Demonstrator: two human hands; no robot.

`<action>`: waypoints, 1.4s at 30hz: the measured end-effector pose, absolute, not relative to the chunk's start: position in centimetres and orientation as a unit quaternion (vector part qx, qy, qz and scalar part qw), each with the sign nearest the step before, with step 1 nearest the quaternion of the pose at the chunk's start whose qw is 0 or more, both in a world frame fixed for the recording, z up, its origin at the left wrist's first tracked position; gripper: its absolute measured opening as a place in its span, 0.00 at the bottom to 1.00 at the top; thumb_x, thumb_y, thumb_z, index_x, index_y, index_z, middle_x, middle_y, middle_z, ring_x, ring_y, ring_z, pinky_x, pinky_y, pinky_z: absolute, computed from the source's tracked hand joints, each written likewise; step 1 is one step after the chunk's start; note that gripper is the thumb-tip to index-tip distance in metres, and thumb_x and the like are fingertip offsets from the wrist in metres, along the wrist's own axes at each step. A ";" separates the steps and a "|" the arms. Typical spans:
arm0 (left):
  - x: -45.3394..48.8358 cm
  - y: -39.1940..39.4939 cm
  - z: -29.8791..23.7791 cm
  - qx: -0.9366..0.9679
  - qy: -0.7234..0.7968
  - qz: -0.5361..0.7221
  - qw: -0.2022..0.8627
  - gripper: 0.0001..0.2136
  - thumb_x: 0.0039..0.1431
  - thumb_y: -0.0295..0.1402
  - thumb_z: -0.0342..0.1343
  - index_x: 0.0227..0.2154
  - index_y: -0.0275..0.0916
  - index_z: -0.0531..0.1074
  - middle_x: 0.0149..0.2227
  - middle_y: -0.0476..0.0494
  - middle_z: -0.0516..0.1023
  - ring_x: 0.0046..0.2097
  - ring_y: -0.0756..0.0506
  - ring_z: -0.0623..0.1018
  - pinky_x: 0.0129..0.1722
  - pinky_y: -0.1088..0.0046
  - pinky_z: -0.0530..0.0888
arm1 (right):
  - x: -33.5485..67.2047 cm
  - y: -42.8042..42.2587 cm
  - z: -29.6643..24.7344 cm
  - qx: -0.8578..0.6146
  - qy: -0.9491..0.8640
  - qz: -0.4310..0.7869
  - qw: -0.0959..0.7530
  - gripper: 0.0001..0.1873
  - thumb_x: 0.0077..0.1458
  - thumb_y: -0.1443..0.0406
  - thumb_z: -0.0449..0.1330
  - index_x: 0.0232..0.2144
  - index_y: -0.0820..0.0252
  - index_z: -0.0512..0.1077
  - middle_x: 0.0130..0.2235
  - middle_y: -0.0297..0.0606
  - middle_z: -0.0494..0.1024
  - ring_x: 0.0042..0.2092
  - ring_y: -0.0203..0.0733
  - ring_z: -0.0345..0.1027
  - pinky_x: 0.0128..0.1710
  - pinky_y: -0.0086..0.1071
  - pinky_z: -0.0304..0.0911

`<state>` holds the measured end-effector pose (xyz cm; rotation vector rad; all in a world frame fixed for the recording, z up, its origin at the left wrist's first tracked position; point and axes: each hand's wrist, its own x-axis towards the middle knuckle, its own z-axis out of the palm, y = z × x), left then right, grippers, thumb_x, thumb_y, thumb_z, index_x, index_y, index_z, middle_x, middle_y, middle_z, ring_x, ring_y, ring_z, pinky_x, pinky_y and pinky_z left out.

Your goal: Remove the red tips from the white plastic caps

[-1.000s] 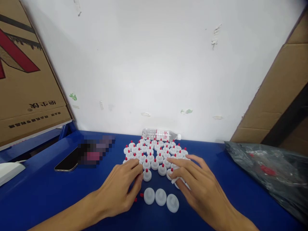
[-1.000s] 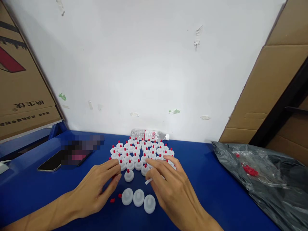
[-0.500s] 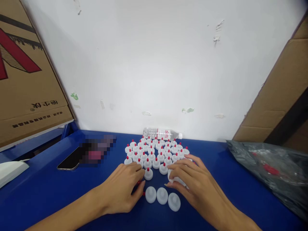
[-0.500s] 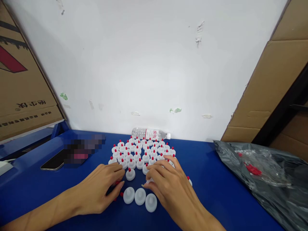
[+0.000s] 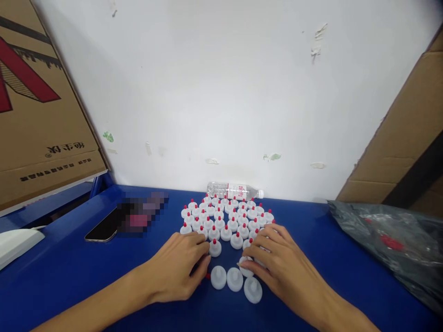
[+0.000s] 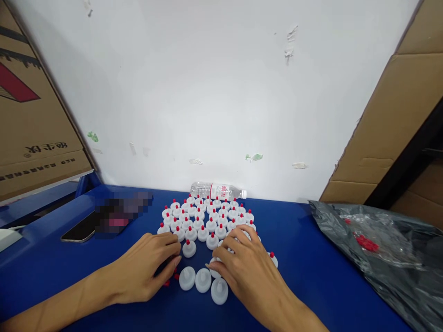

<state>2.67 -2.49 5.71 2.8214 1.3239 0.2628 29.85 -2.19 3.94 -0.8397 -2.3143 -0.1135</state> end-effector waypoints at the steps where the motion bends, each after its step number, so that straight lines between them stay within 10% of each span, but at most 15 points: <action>1: 2.6 -2.4 5.7 0.898 0.430 0.092 0.005 0.11 0.71 0.29 0.46 0.31 0.41 0.68 0.33 0.47 0.75 0.31 0.44 0.75 0.30 0.66 0.61 | 29.9 -2.2 3.9 -0.321 -0.886 -0.043 0.333 0.04 0.63 0.64 0.69 0.37 0.53 0.76 0.35 0.29 0.79 0.41 0.43 0.70 0.53 0.43 0.58; 11: 2.5 -1.8 4.8 0.889 0.432 0.153 0.007 0.16 0.77 0.32 0.43 0.63 0.46 0.63 0.49 0.46 0.83 0.43 0.41 0.84 0.36 0.67 0.71 | 29.7 -2.1 3.7 -0.317 -0.884 -0.041 0.343 0.08 0.70 0.60 0.61 0.37 0.53 0.77 0.33 0.31 0.79 0.40 0.43 0.70 0.57 0.46 0.55; 24: 2.3 -1.7 4.8 0.898 0.400 0.183 -0.009 0.08 0.76 0.29 0.50 0.49 0.42 0.74 0.42 0.48 0.83 0.35 0.45 0.84 0.32 0.72 0.73 | 29.4 -2.9 4.7 -0.325 -0.862 -0.085 0.380 0.11 0.71 0.66 0.57 0.36 0.55 0.76 0.32 0.31 0.79 0.38 0.41 0.72 0.62 0.50 0.53; 31: 2.7 -3.5 5.6 0.913 0.235 0.331 -0.035 0.12 0.75 0.24 0.49 0.55 0.43 0.69 0.45 0.44 0.86 0.38 0.47 0.87 0.34 0.75 0.81 | 28.2 -4.5 5.9 -0.276 -0.859 -0.136 0.408 0.18 0.72 0.57 0.57 0.57 0.58 0.74 0.51 0.38 0.83 0.51 0.41 0.76 0.68 0.42 0.48; 42: 3.1 -4.7 4.7 0.917 0.222 0.305 -0.129 0.11 0.73 0.25 0.51 0.54 0.41 0.71 0.39 0.43 0.85 0.35 0.44 0.85 0.31 0.69 0.82 | 27.6 -5.3 5.3 -0.227 -0.865 -0.165 0.416 0.09 0.71 0.62 0.60 0.45 0.61 0.77 0.38 0.33 0.85 0.37 0.36 0.78 0.62 0.42 0.65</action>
